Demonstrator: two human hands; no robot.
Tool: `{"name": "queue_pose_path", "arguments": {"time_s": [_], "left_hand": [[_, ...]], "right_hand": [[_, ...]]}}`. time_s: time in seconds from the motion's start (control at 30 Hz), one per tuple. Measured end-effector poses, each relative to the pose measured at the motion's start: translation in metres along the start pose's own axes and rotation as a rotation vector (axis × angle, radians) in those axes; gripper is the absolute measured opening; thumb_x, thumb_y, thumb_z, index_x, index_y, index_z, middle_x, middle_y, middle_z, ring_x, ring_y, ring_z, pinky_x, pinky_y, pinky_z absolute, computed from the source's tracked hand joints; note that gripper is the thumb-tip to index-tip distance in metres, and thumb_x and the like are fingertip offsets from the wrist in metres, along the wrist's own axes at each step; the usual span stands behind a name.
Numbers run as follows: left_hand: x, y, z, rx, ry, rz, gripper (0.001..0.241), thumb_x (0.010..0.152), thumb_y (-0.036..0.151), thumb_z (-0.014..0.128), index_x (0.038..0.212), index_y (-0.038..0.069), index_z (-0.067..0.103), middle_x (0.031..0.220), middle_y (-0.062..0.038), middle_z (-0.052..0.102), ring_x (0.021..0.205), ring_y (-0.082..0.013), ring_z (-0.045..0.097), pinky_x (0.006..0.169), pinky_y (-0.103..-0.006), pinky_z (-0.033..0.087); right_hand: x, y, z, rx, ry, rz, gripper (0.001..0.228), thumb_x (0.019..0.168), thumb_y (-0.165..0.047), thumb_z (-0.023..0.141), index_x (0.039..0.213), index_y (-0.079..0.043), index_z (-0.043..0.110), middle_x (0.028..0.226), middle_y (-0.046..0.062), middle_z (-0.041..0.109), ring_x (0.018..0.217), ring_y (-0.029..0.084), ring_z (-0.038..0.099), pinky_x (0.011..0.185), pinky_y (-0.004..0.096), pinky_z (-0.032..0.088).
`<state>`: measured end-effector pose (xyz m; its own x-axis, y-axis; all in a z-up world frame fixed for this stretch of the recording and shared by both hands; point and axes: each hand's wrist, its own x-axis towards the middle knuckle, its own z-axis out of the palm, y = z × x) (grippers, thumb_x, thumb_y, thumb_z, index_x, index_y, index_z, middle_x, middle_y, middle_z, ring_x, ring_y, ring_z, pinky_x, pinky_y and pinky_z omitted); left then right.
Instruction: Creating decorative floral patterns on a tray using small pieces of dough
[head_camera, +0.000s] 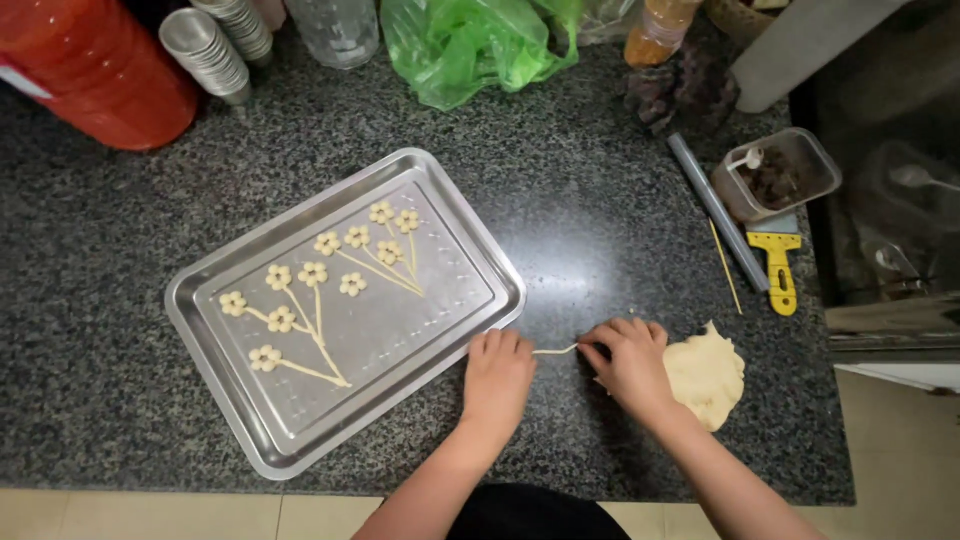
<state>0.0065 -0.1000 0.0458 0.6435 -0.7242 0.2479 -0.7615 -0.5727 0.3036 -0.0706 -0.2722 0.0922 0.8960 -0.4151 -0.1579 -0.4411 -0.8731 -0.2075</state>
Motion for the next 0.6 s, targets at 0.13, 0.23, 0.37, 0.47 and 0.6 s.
{"name": "queue_pose_path", "arguments": {"time_s": [0.13,0.23,0.37,0.47,0.6], "left_hand": [[0.008,0.007,-0.007,0.027,0.101,0.028,0.013,0.074,0.017,0.062,0.067,0.009,0.055,0.064,-0.005,0.047,0.069,-0.0224,0.048,0.073,-0.0373,0.034],[0.008,0.002,-0.021,0.005,0.149,0.016,0.008,0.074,0.014,0.056,0.067,0.010,0.056,0.067,-0.008,0.051,0.069,-0.0242,0.050,0.072,-0.0394,0.035],[0.000,-0.022,-0.083,-0.317,0.019,-0.263,0.002,0.078,0.019,0.062,0.076,0.017,0.060,0.072,0.001,0.058,0.076,-0.0192,0.057,0.076,-0.0340,0.036],[-0.015,-0.057,-0.092,-0.444,0.021,-0.478,0.002,0.079,0.019,0.064,0.080,0.019,0.065,0.073,0.003,0.065,0.075,-0.0194,0.063,0.072,-0.0316,0.039],[-0.011,-0.096,-0.129,-0.393,0.093,-0.687,0.007,0.078,0.017,0.065,0.084,0.017,0.069,0.073,-0.001,0.070,0.075,-0.0228,0.066,0.069,-0.0324,0.044]], "right_hand": [[-0.004,0.006,0.006,-0.023,-0.013,-0.029,0.011,0.077,-0.042,0.063,0.080,-0.031,0.064,0.085,-0.010,0.061,0.092,0.013,0.055,0.096,0.041,0.032],[-0.006,0.004,0.010,0.094,-0.009,-0.018,0.014,0.076,-0.044,0.062,0.075,-0.030,0.062,0.082,-0.008,0.063,0.090,0.015,0.058,0.096,0.044,0.034],[-0.006,-0.021,0.016,0.363,0.094,-0.114,0.007,0.072,-0.028,0.069,0.075,-0.024,0.064,0.076,-0.005,0.068,0.083,0.017,0.063,0.086,0.036,0.040],[0.000,-0.072,-0.001,0.505,0.099,-0.234,0.007,0.073,-0.020,0.070,0.079,-0.021,0.067,0.073,-0.002,0.069,0.079,0.021,0.064,0.079,0.036,0.044],[0.027,-0.126,0.007,0.497,0.101,-0.378,0.006,0.078,-0.021,0.067,0.084,-0.020,0.068,0.074,-0.002,0.067,0.081,0.019,0.063,0.082,0.035,0.042]]}}
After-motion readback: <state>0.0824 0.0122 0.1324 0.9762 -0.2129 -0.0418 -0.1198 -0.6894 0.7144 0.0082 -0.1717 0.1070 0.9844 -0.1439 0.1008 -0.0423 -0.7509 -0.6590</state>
